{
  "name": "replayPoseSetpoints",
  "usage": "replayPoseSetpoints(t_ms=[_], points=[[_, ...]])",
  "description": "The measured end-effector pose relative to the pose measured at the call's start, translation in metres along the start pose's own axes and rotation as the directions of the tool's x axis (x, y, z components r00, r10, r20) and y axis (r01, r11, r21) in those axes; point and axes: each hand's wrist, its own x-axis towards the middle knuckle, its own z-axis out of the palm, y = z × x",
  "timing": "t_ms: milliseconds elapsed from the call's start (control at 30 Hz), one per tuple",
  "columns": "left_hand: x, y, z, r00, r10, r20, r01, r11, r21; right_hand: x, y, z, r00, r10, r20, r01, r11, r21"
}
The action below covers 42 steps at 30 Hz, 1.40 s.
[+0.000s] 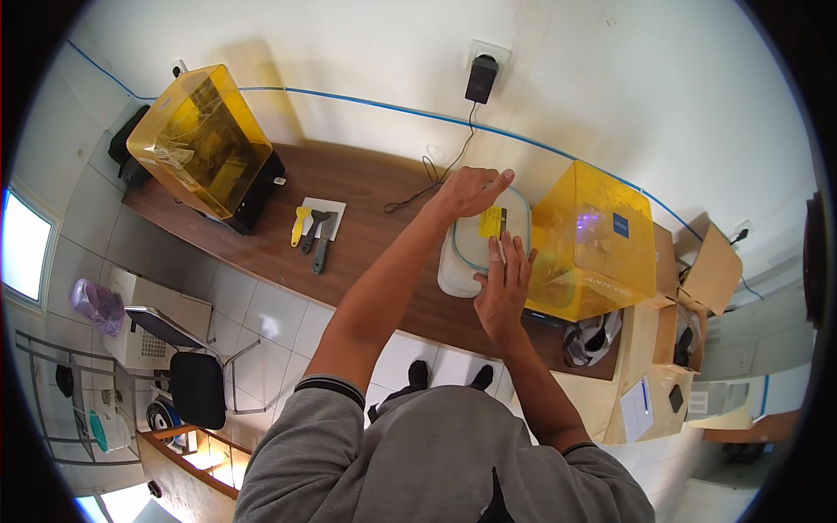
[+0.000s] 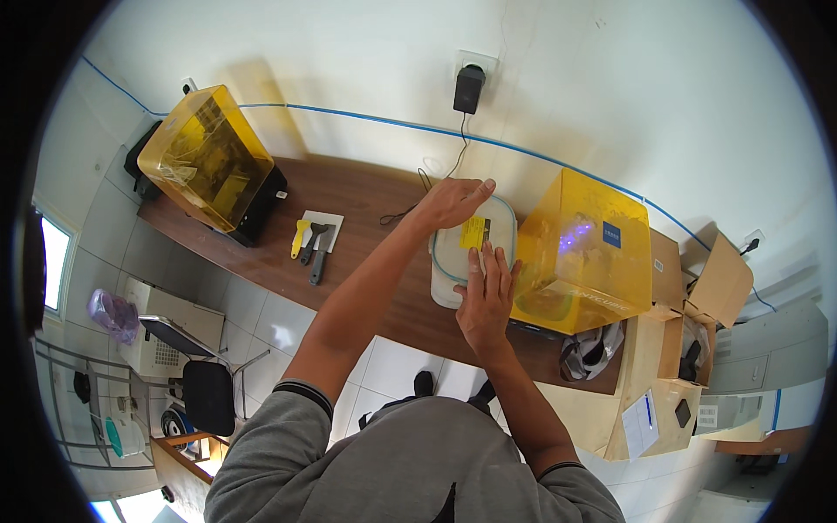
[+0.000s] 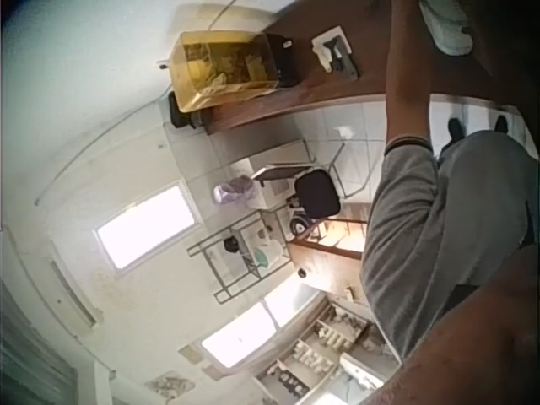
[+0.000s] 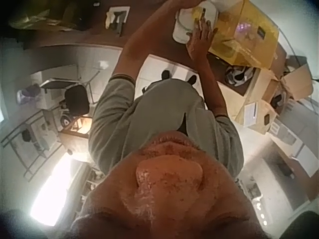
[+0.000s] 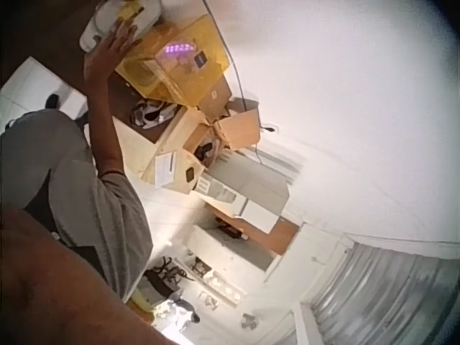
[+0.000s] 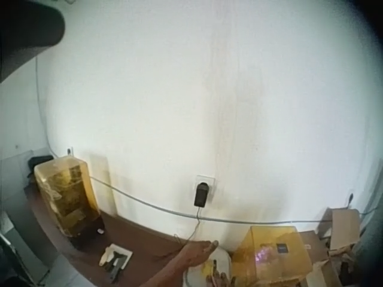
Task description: Removing 3D printed dental models from the curing machine and trimming them with a dental handpiece.
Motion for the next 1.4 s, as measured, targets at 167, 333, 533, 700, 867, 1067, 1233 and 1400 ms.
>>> replayPoseSetpoints(t_ms=[167, 333, 533, 700, 867, 1067, 1233, 1400], points=[[0.005, -0.055, -0.001, 0.982, 0.136, -0.132, -0.147, 0.986, -0.081, -0.001, -0.014, 0.023, 1.0, 0.003, -0.019, -0.002, 0.999, 0.034], [-0.046, -0.063, -0.023, 0.746, 0.062, -0.663, -0.374, 0.863, -0.34, 0.0, -0.034, -0.029, 0.998, 0.018, -0.062, -0.004, 0.975, 0.224], [-0.275, -0.091, 0.031, 0.611, -0.466, -0.64, -0.103, 0.754, -0.648, -0.085, -0.007, -0.075, 0.92, -0.246, 0.306, 0.012, 0.796, 0.605], [-0.483, -0.077, 0.143, 0.25, -0.808, -0.533, 0.17, 0.579, -0.797, -0.107, 0.006, -0.089, 0.924, -0.151, 0.351, -0.115, 0.767, 0.631], [-0.566, -0.018, 0.224, -0.088, -0.907, -0.411, 0.097, 0.403, -0.91, -0.12, 0.007, -0.09, 0.842, -0.35, 0.41, -0.096, 0.651, 0.753], [-0.574, 0.03, 0.26, -0.115, -0.921, -0.371, -0.017, 0.375, -0.927, -0.156, -0.009, -0.11, 0.73, -0.498, 0.468, -0.087, 0.612, 0.786], [-0.583, 0.049, 0.264, -0.058, -0.919, -0.391, -0.05, 0.394, -0.918, -0.186, -0.001, -0.123, 0.666, -0.534, 0.521, -0.157, 0.582, 0.797], [-0.612, 0.049, 0.275, -0.072, -0.92, -0.386, -0.105, 0.391, -0.914, -0.2, -0.004, -0.127, 0.63, -0.487, 0.605, -0.174, 0.67, 0.722]])
